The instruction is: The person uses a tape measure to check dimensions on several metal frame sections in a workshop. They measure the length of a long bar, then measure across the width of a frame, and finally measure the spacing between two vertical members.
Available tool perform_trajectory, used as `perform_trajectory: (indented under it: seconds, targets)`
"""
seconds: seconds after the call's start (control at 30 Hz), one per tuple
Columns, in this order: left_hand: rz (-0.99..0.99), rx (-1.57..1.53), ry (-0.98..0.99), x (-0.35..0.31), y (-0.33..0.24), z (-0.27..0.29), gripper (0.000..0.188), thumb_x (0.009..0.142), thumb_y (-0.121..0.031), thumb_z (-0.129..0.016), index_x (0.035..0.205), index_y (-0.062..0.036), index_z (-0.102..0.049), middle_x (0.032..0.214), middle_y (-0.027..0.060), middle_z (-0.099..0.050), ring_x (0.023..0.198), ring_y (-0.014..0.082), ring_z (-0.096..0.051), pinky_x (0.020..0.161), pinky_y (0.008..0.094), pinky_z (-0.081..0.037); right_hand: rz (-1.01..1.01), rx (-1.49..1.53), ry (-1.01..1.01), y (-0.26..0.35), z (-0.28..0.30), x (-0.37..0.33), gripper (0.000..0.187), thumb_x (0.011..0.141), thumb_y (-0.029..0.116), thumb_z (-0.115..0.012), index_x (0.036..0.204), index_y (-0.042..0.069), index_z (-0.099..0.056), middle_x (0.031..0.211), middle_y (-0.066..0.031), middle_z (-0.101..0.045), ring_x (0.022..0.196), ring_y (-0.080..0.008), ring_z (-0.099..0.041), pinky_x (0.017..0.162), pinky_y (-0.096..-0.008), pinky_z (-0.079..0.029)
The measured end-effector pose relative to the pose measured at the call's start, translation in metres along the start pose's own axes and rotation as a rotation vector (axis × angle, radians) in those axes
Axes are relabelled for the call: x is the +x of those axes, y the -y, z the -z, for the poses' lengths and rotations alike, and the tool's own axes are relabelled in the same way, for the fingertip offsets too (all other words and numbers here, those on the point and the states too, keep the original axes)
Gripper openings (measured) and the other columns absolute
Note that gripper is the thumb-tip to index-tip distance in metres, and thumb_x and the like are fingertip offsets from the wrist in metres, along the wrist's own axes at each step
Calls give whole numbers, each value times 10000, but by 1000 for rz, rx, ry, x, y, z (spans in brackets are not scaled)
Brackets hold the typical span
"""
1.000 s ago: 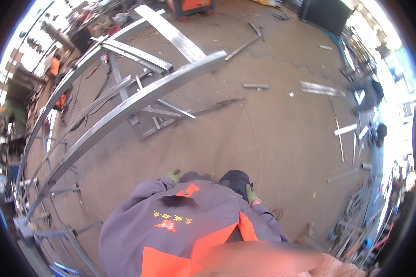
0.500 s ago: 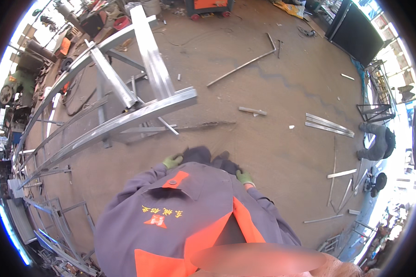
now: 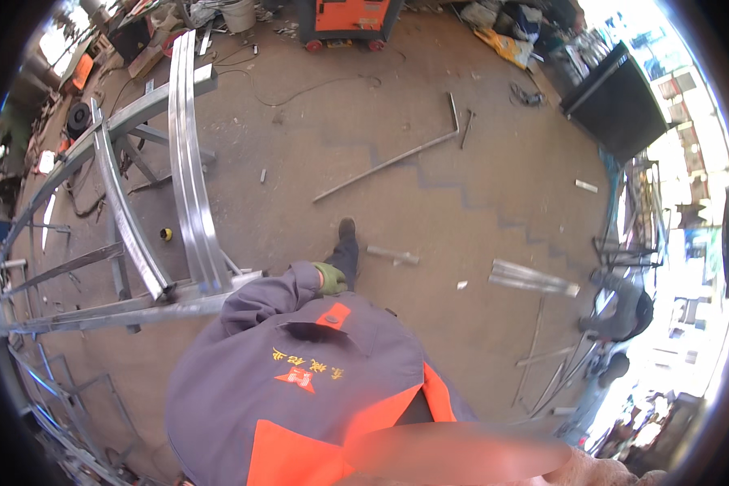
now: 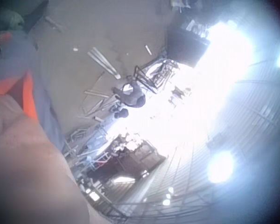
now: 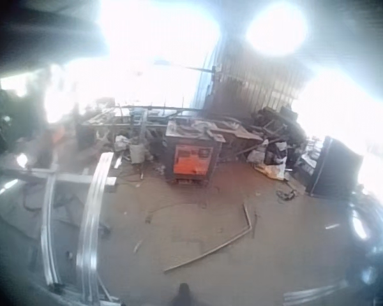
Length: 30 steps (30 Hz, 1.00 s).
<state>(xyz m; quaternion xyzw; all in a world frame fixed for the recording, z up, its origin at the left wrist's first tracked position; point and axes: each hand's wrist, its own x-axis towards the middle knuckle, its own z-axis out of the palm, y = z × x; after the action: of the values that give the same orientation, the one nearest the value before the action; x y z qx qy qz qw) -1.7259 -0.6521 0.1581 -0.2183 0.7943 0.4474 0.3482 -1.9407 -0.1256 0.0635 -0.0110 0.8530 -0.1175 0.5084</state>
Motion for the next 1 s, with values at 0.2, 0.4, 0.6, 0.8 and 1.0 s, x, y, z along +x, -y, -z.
perform_trajectory:
  seconds: [0.2, 0.4, 0.6, 0.8, 1.0]
  targets:
    - [15, -367, -122, 23, 22, 184, 598, 1037, -492, -545, 1536, -170, -614, 1547, 151, -623, 1443, 334, -574, 1208, 418, -430, -24, 28, -43, 206, 113, 76, 448, 1011, 389, -580, 1189, 12, -747, 1040, -193, -740, 961, -324, -692, 810, -438, -543]
    - [-232, -739, -415, 61, 93, 241, 533, 1013, -358, -649, 1474, -91, -653, 1403, 180, -708, 1302, 297, -662, 1111, 418, -480, 119, -63, 22, 441, 146, 171, 418, 1018, 375, -583, 1173, 24, -748, 997, -164, -732, 906, -285, -680, 767, -417, -533]
    - [-49, -913, -587, 78, 197, 307, 493, 1020, -319, -652, 1460, -94, -673, 1421, 168, -697, 1319, 292, -648, 1114, 424, -480, 261, -289, 154, 702, 124, 308, 388, 1024, 362, -585, 1157, 35, -749, 954, -134, -725, 852, -246, -668, 725, -395, -523]
    - [142, -1007, -726, 97, 236, 485, 505, 1042, -317, -643, 1498, -103, -645, 1511, 148, -647, 1421, 277, -582, 1192, 406, -424, 406, -535, 240, 1006, 106, 417, 360, 1031, 348, -588, 1142, 47, -750, 912, -104, -717, 797, -207, -655, 683, -374, -513]
    - [130, -954, -812, 106, 283, 670, 469, 1050, -309, -645, 1488, -141, -663, 1512, 123, -661, 1431, 271, -590, 1202, 406, -429, 459, -429, 195, 1326, 60, 435, 332, 1037, 334, -590, 1126, 58, -750, 869, -74, -709, 742, -168, -643, 640, -353, -503]
